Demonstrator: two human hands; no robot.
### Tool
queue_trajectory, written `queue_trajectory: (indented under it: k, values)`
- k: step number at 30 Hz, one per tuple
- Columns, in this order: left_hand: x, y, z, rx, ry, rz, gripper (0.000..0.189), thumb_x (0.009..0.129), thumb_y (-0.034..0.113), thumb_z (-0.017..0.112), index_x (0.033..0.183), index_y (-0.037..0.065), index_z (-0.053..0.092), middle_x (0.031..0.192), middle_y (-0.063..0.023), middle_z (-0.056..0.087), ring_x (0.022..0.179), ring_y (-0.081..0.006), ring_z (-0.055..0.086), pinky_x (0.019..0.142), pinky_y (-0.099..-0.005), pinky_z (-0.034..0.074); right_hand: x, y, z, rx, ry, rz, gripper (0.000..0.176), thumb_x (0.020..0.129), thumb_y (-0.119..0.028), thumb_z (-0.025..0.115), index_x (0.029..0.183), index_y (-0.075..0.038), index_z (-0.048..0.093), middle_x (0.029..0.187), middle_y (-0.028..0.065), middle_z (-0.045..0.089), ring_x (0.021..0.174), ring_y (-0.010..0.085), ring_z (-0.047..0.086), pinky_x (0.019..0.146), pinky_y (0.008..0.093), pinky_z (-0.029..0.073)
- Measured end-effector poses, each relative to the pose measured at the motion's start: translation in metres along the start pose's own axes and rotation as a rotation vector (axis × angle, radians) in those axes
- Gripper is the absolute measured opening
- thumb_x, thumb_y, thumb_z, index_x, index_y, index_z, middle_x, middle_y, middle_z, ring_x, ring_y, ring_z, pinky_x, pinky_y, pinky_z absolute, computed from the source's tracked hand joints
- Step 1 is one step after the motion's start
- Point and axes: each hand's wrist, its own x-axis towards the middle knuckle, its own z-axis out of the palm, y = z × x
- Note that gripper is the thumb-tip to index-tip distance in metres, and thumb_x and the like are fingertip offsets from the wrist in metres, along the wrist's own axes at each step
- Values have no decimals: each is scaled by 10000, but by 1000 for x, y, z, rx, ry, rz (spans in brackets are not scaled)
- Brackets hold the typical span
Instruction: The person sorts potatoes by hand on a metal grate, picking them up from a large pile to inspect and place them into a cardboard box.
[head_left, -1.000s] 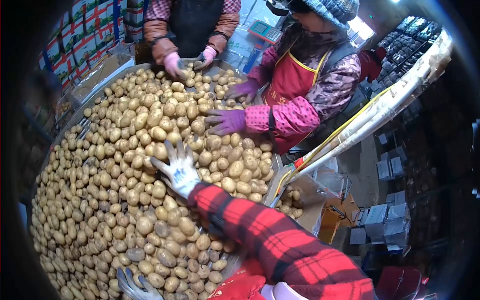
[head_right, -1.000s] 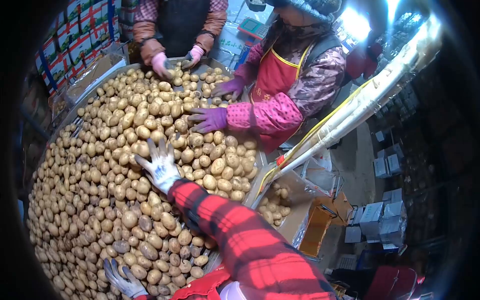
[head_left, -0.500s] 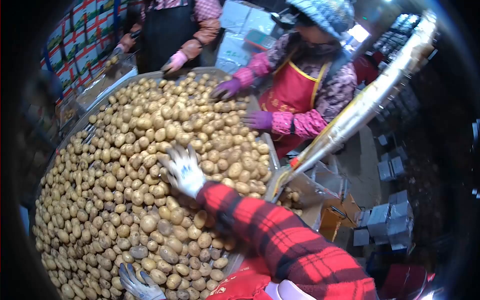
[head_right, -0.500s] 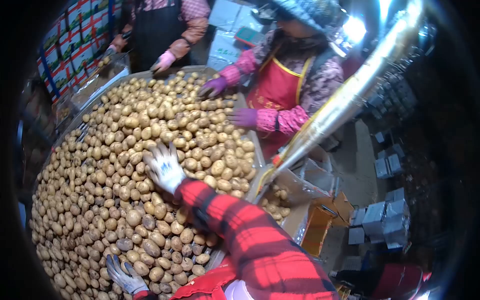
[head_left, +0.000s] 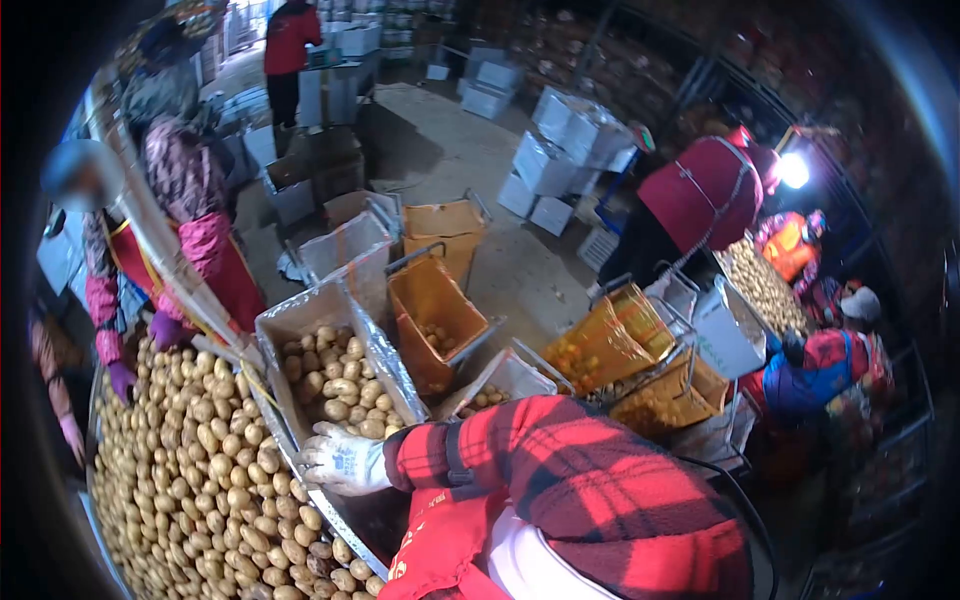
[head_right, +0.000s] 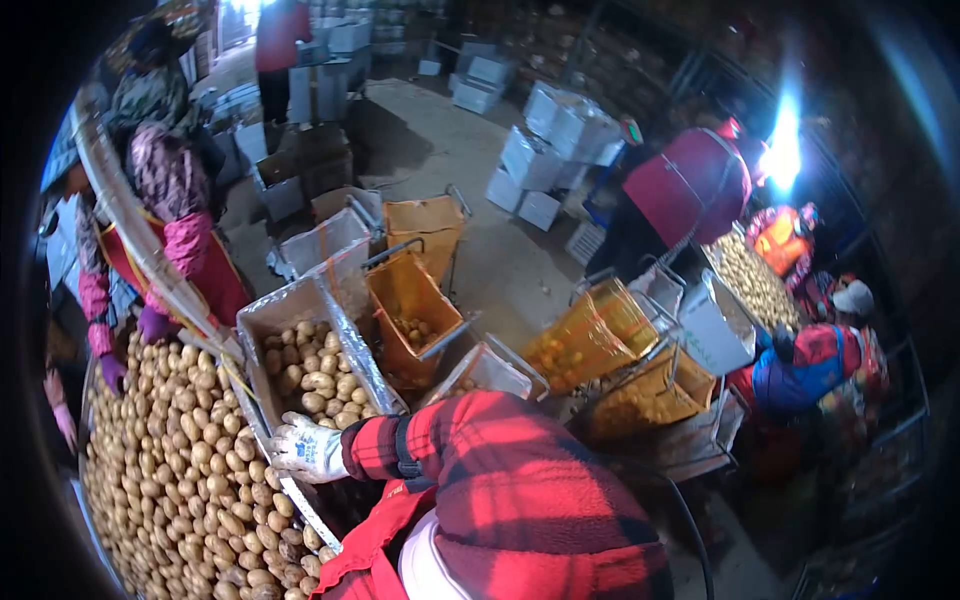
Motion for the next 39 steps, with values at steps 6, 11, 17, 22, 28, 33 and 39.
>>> queue_trajectory:
  k: [6, 11, 17, 22, 28, 33, 39]
  values:
    - [1, 18, -4, -110, -93, 17, 635, 1027, 387, 677, 1531, 35, 518, 1562, -201, 512, 1433, -382, 481, 1208, -498, 346, -9, 6, 9, 70, 0, -48, 337, 833, -211, 712, 1156, -119, 720, 1317, 163, 658, 1243, 351, 594, 1119, 604, 372]
    - [-7, 2, -17, -187, -146, -52, 682, 1021, 358, 681, 1574, 23, 464, 1621, -211, 449, 1493, -384, 418, 1264, -484, 285, 28, -10, 39, 107, -64, -171, 331, 835, -240, 712, 1143, -121, 726, 1264, 168, 666, 1161, 369, 635, 998, 569, 463]
    - [-60, -26, -43, -70, -214, -390, 767, 972, 302, 710, 1620, 27, 405, 1657, -227, 415, 1544, -398, 364, 1308, -484, 254, 77, -17, 78, 175, -169, -176, 354, 924, -341, 655, 1122, -57, 731, 1132, 223, 707, 1039, 403, 686, 888, 509, 560]
    - [-45, -18, -54, -16, -275, -590, 816, 906, 499, 735, 1589, 140, 471, 1630, -228, 423, 1440, -471, 433, 1209, -575, 344, 82, -22, 92, -15, -340, -210, 441, 929, -351, 708, 1332, -173, 692, 1481, 121, 583, 1440, 390, 452, 1237, 672, 224]
    - [13, -54, -60, -95, -435, -560, 761, 920, 469, 729, 1586, 189, 489, 1604, -194, 449, 1189, -394, 625, 1001, -531, 519, 91, -29, 92, 2, -465, -293, 515, 892, -290, 733, 1382, -156, 651, 1509, 175, 544, 1444, 434, 437, 1202, 705, 254]
    - [65, -102, 22, -66, -474, -342, 943, 873, 565, 760, 1661, 212, 381, 1703, -206, 369, 1382, -391, 556, 1128, -492, 484, 92, -21, 94, -51, -535, -333, 510, 880, -299, 735, 1362, -151, 662, 1494, 223, 539, 1419, 451, 467, 1182, 692, 304]
    - [181, -162, 58, -162, -408, -386, 667, 973, 389, 707, 1569, 137, 544, 1622, -179, 512, 1490, -329, 495, 1232, -466, 392, 102, -19, 87, 87, -624, -250, 647, 837, -287, 732, 1446, -121, 588, 1537, 225, 513, 1451, 416, 473, 1206, 650, 348]
